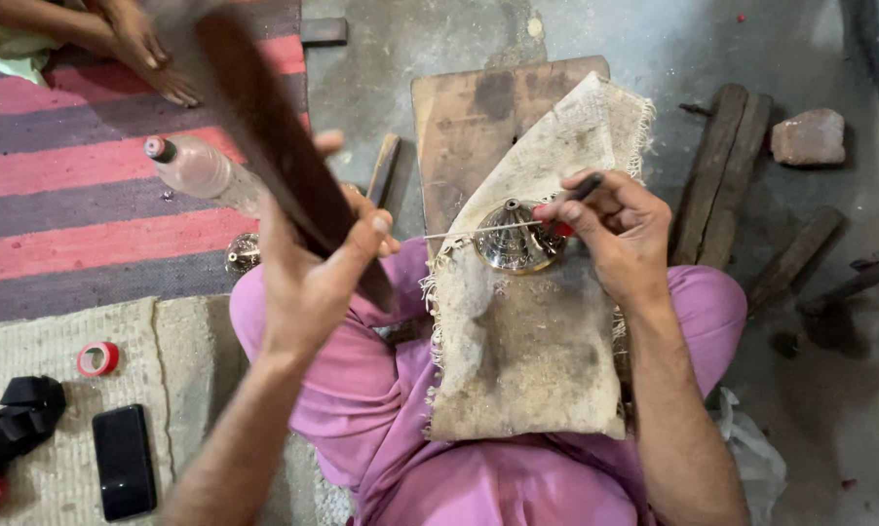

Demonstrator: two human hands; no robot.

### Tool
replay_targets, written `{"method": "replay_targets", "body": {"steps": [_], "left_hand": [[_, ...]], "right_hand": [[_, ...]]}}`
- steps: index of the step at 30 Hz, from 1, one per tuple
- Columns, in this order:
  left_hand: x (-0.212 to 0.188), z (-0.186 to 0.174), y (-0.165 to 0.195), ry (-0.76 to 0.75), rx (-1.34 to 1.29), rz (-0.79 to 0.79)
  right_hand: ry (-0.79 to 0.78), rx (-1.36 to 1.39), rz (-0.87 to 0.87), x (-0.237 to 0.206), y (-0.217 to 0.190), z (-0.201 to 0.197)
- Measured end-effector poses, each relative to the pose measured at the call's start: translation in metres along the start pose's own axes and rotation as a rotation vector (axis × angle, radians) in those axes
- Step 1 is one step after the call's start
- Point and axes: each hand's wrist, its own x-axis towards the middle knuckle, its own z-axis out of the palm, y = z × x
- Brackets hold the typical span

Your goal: The person sits cross-legged and uses a hammer and chisel to engrave a decorative pattern on a small brass bell resting on a cloth-covered block. They repeatedly strike the chisel to create fine lines and occasionally rotate the bell to access different areas.

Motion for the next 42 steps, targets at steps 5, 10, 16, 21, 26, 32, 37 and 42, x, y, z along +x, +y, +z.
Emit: {"method": "replay_targets", "body": {"steps": [5, 10, 16, 21, 26, 32, 37, 42], "left_hand": [[-0.025, 0.027, -0.045, 0.023, 0.007, 0.155], [-0.036, 0.039, -0.073, 0.000, -0.111, -0.066], [-0.041, 0.040, -0.080, -0.007, -0.089, -0.039], [-0.036, 0.038, -0.070, -0.028, 0.014, -0.052], [-0.010, 0.015, -0.034, -0.109, 0.347, -0.125], [0.028, 0.002, 0.015, -0.289, 0.855, 0.111], [0.041, 0.008, 0.031, -0.386, 1.126, 0.261], [0.051, 0.015, 0.029, -0.381, 1.330, 0.464]], "right_hand": [[-0.085, -0.121, 0.043, 0.007, 0.000, 0.003], [-0.140, -0.104, -0.016, 0.005, 0.001, 0.008], [-0.134, -0.157, -0.058, 0.007, 0.005, 0.007], [-0.091, -0.125, -0.063, 0.003, 0.009, 0.010], [-0.085, -0.174, -0.120, 0.001, 0.009, 0.008], [-0.054, -0.174, -0.094, 0.000, 0.009, 0.009], [-0.062, -0.197, -0.123, 0.001, 0.011, 0.010], [-0.061, -0.174, -0.131, 0.000, 0.009, 0.010]]}}
